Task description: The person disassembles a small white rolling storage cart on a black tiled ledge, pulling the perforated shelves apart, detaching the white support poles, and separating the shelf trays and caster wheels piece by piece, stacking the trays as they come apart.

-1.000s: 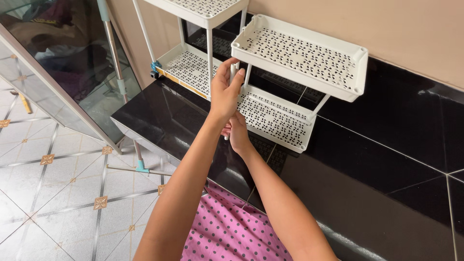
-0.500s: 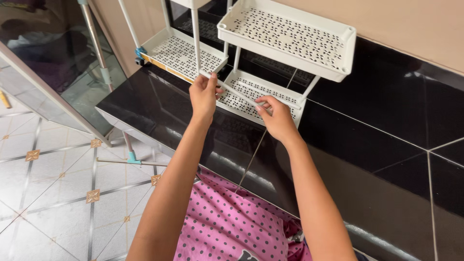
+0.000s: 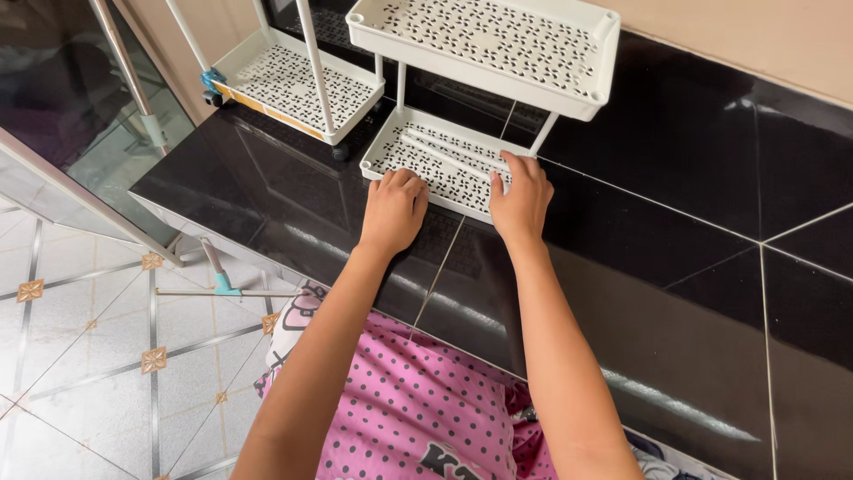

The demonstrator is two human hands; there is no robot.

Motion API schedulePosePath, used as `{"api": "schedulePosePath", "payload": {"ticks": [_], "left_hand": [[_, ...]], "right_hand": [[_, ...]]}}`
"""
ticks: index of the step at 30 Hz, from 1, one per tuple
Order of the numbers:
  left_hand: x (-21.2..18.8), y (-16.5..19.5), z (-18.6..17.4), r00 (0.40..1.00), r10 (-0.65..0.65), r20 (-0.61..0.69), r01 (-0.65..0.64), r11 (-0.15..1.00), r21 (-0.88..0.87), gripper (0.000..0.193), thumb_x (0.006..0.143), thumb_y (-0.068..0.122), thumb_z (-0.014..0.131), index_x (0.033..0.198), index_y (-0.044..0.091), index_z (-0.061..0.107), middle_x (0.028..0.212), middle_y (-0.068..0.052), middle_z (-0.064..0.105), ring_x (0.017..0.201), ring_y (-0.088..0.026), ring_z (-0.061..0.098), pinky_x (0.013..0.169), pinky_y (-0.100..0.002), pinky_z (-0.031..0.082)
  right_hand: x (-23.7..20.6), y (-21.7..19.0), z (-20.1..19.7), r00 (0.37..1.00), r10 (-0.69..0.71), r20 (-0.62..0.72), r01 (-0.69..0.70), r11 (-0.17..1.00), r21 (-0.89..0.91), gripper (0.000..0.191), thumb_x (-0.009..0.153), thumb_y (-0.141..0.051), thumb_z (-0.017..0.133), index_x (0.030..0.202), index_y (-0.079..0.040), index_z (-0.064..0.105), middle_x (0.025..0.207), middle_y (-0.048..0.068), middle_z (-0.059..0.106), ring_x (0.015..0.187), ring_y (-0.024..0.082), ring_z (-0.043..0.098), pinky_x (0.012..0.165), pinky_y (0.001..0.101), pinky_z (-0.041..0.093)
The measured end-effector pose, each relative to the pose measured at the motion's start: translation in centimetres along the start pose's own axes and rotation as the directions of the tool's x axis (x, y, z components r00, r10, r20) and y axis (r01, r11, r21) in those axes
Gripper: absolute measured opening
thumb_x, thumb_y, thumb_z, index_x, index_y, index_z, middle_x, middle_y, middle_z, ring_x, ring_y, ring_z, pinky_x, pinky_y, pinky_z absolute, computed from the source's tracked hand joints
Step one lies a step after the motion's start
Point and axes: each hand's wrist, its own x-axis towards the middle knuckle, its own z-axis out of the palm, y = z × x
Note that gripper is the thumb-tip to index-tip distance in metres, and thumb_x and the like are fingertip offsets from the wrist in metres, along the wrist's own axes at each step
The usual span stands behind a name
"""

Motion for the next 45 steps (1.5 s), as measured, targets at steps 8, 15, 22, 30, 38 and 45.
{"api": "schedulePosePath", "payload": {"ticks": [8,15,22,30,38,45], "left_hand": [[-0.3,1.3,-0.6,1.0,0.019,-0.018,-0.019,1.0,0.0,0.022,0.095,0.024,0.068,0.095,0.002,0.072,0.101,-0.01,0.067,0.1,-0.032,0.06,0.09,-0.044,0.046],[0.4,3.1,-2.7,0.991,-0.131,0.016,0.131,0.988,-0.079,0.044,0.083,0.039,0.08,0.077,-0.003,0.069,0.089,-0.014,0.065,0.091,-0.034,0.063,0.085,-0.044,0.05],[2.3,2.9,-4.2,0.976,-0.19,0.108,0.194,0.98,-0.03,0.028,0.089,0.029,0.074,0.084,0.002,0.07,0.103,-0.011,0.068,0.099,-0.033,0.065,0.089,-0.043,0.052],[-1.0,8.8,-4.6,0.978,-0.082,0.192,0.062,0.992,0.11,0.042,0.093,0.04,0.071,0.12,0.009,0.068,0.121,-0.017,0.064,0.118,-0.036,0.056,0.097,-0.051,0.044],[-5.8,9.4,-5.9,0.962,0.139,0.235,-0.148,0.989,0.02,0.019,0.094,0.026,0.065,0.106,0.012,0.069,0.117,-0.009,0.067,0.127,-0.031,0.054,0.108,-0.052,0.036],[-5.3,3.6,-10.3,0.918,0.148,0.369,-0.177,0.983,0.045,0.018,0.094,0.016,0.063,0.111,0.011,0.069,0.126,-0.007,0.067,0.14,-0.033,0.045,0.114,-0.056,0.03]], "right_hand": [[0.4,3.9,0.2,0.939,0.344,-0.022,-0.314,0.879,0.359,0.052,0.095,-0.016,0.072,0.141,-0.006,0.05,0.136,0.015,0.057,0.126,0.029,0.057,0.104,0.0405,0.047],[0.6,5.0,-0.9,0.964,0.254,0.079,-0.251,0.766,0.592,0.038,0.099,-0.01,0.063,0.136,-0.001,0.057,0.129,0.012,0.07,0.118,0.018,0.067,0.097,0.0302,0.053],[-0.6,3.4,-2.5,0.929,0.37,0.015,-0.343,0.845,0.409,0.02,0.099,-0.019,0.072,0.105,0.0,0.076,0.082,0.013,0.075,0.071,0.017,0.065,0.068,0.0293,0.052],[-1.2,1.7,-3.9,0.945,0.327,-0.012,-0.296,0.869,0.397,0.024,0.091,-0.024,0.08,0.098,-0.001,0.077,0.08,0.013,0.077,0.069,0.013,0.074,0.065,0.0277,0.055],[-5.2,-1.3,-7.3,0.98,0.194,-0.041,-0.178,0.951,0.251,0.027,0.086,-0.028,0.081,0.091,-0.002,0.079,0.073,0.012,0.074,0.062,0.022,0.071,0.059,0.0338,0.053],[-6.5,-4.1,-7.7,0.966,-0.239,0.099,0.221,0.962,0.161,0.035,0.083,-0.035,0.085,0.076,-0.002,0.077,0.085,0.007,0.066,0.084,0.026,0.065,0.072,0.0376,0.053]]}}
